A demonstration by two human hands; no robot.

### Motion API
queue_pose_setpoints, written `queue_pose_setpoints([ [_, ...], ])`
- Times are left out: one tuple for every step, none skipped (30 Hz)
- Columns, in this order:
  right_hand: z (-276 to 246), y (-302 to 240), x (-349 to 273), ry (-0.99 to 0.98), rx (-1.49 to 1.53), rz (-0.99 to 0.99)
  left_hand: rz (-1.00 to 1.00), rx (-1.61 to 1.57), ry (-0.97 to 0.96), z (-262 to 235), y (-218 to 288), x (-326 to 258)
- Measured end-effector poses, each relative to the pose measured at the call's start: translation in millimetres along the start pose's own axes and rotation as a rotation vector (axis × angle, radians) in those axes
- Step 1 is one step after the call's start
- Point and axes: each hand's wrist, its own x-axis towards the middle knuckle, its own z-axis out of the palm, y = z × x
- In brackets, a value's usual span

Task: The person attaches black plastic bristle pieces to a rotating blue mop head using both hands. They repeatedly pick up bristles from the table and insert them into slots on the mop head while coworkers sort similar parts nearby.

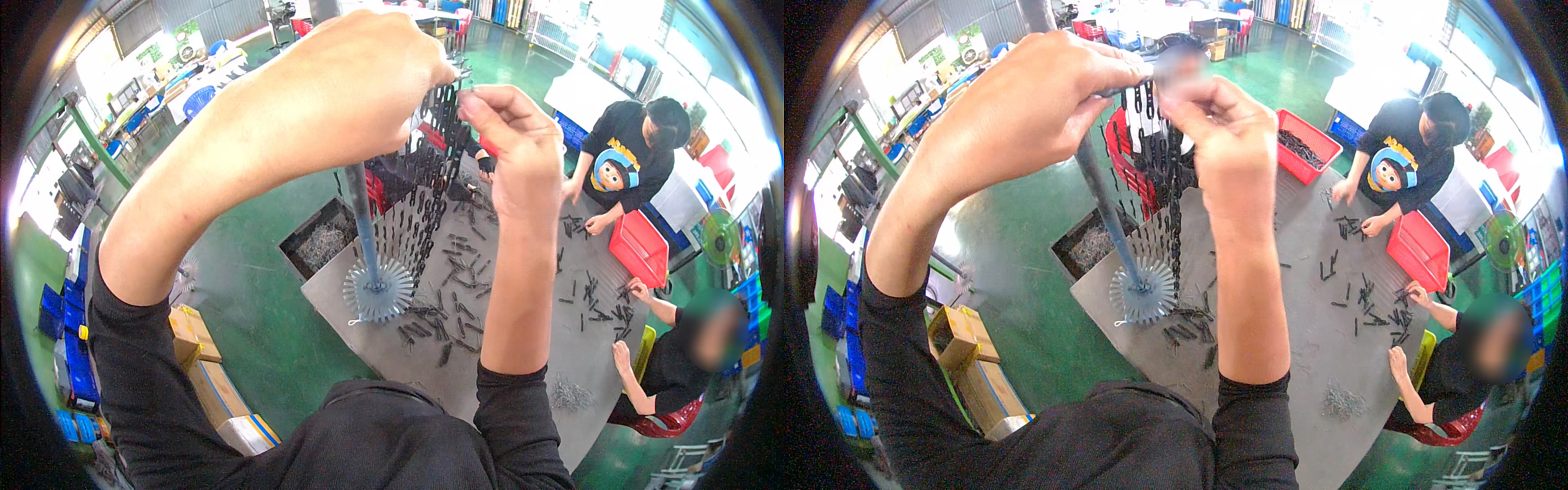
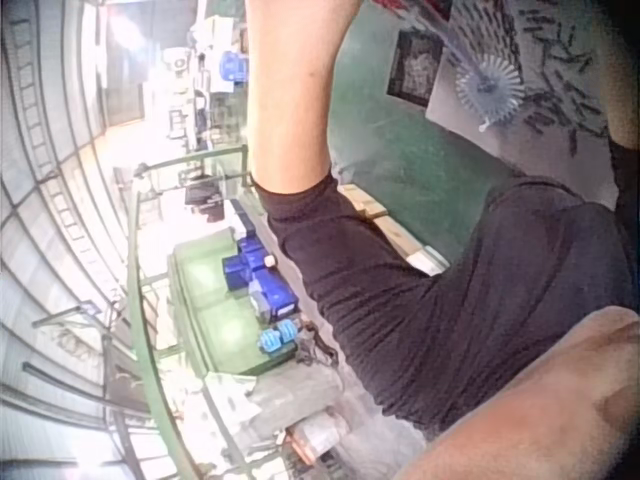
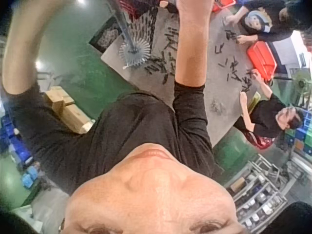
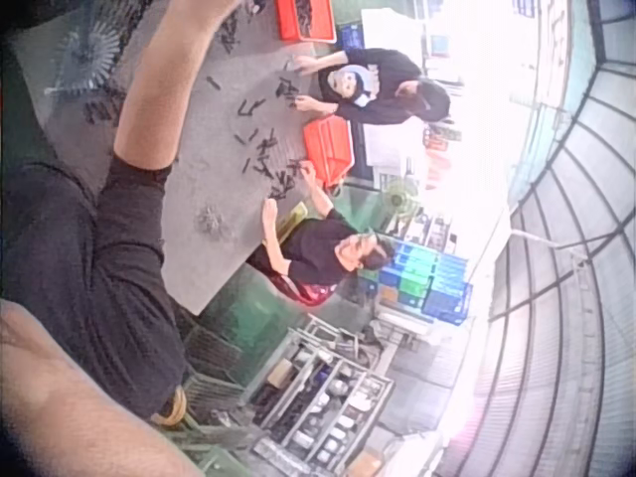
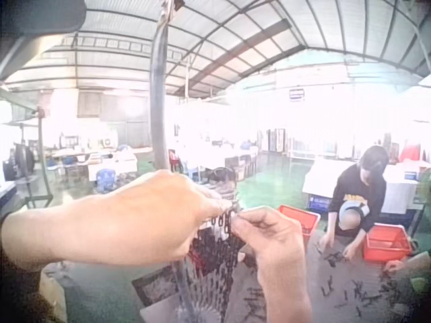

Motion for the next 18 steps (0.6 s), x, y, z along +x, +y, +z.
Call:
queue_pose_setpoints([
  [-10,-3,-2,0.002,0.061,0.041,0.000,0.002,-0.002,0,0,0],
  [-24,0,-2,0.000,0.067,0.005,-0.001,0.004,-0.005,0,-1,0],
  [-36,-1,-2,0.007,0.052,0.041,0.005,0.006,0.014,1,-5,-1],
  [-47,-4,-3,0.023,0.038,0.079,0.017,0.005,0.026,3,-9,-2],
  [-58,-8,-2,0.023,-0.089,0.091,0.029,0.006,0.040,4,-14,-4],
  [-67,-13,1,0.022,-0.216,0.104,0.050,-0.008,0.039,6,-18,-6],
  [-72,-17,5,0.015,-0.341,0.111,0.066,-0.015,0.043,5,-23,-9],
  [-74,-19,6,0.027,-0.593,0.118,0.082,-0.023,0.047,4,-26,-11],
  [-76,-20,6,0.040,-0.844,0.124,0.042,-0.082,0.008,2,-25,-13],
  [-76,-22,6,0.051,-1.096,0.125,0.045,-0.104,0.013,1,-26,-13],
  [-73,-17,4,0.091,-1.254,-0.011,0.047,-0.125,0.018,1,-26,-14],
  [-64,-11,3,0.072,-1.093,-0.093,0.049,-0.146,0.022,2,-27,-16],
  [-53,-4,2,0.054,-0.929,-0.171,0.044,-0.150,0.067,4,-28,-17],
  [-42,0,1,0.042,-0.767,-0.244,0.047,-0.158,0.110,6,-27,-17],
  [-27,2,0,0.059,-0.714,-0.270,0.049,-0.166,0.154,7,-26,-16],
  [-8,6,-1,0.070,-0.649,-0.293,-0.012,-0.137,0.096,1,-18,-17],
  [6,8,-1,0.082,-0.592,-0.315,-0.070,-0.115,0.044,-8,-6,-15],
  [14,12,1,0.091,-0.551,-0.311,-0.127,-0.092,-0.009,-13,3,-12],
])
